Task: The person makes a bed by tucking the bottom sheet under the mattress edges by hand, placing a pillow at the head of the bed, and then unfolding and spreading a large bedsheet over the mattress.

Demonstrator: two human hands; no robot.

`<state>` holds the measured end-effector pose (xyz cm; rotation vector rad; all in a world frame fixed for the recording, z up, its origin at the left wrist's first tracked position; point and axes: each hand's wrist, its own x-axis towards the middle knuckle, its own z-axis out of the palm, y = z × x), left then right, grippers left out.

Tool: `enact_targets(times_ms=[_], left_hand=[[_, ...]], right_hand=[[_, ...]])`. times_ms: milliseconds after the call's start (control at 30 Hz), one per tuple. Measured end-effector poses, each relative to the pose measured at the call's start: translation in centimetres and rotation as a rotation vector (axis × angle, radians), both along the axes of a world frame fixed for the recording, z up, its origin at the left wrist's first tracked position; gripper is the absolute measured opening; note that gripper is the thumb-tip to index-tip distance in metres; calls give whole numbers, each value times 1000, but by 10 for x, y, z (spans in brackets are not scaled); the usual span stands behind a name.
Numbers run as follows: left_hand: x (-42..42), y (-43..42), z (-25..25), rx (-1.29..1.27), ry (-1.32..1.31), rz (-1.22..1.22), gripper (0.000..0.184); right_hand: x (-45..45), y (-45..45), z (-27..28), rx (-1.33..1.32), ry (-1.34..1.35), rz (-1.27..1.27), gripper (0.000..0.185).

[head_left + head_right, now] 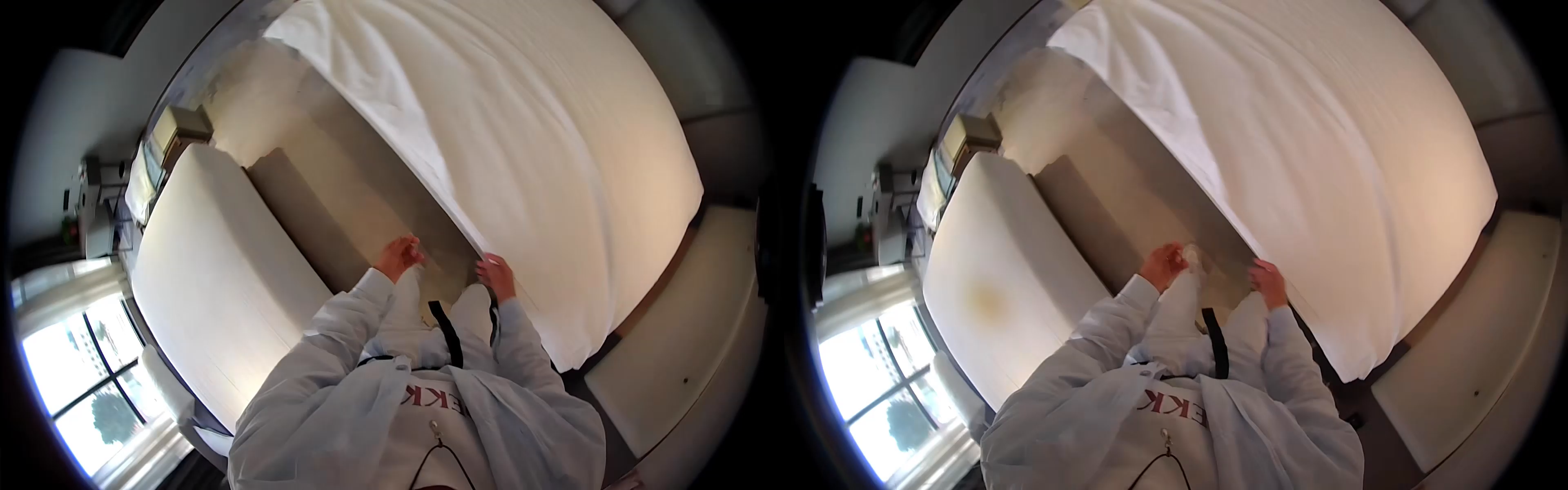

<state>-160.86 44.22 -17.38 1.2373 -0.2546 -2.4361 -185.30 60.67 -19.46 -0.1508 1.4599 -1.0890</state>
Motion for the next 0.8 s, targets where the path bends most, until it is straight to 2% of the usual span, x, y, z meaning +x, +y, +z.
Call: enact_targets(times_ms=[33,67,133,167,233,267,333,367,433,500,567,667,800], left_hand=[[18,-15,19,-122,69,32,17],[34,-34,38,-143,78,49,17],[65,-69,67,-174,-54,193,16],[86,-86,76,-188,-43,204,16],[120,-117,91,-185,17,231,28],[130,-127,96,-198,30,240,28],[141,-147,98,-270,-168,312,40],[149,-166,95,-271,-159,320,40],[158,-191,82,-303,-273,355,43],[166,-215,67,-322,-290,383,44],[169,-269,54,-372,-292,407,46],[173,-344,50,-197,-292,449,46],[163,-464,73,-209,-264,485,46]], right_hand=[[19,-41,25,-71,-111,151,32],[35,-76,50,-89,-100,170,32],[63,-128,90,-264,10,523,33],[71,-146,101,-277,23,534,33],[77,-185,118,-283,56,529,35],[77,-199,117,-286,58,500,33],[71,-228,114,-214,80,483,32],[71,-249,113,-124,82,461,32],[65,-284,106,-133,113,454,30],[58,-325,102,-141,115,327,32],[62,-387,93,-78,141,248,31],[67,-487,82,-71,134,263,31],[80,-638,110,-190,43,128,30]])
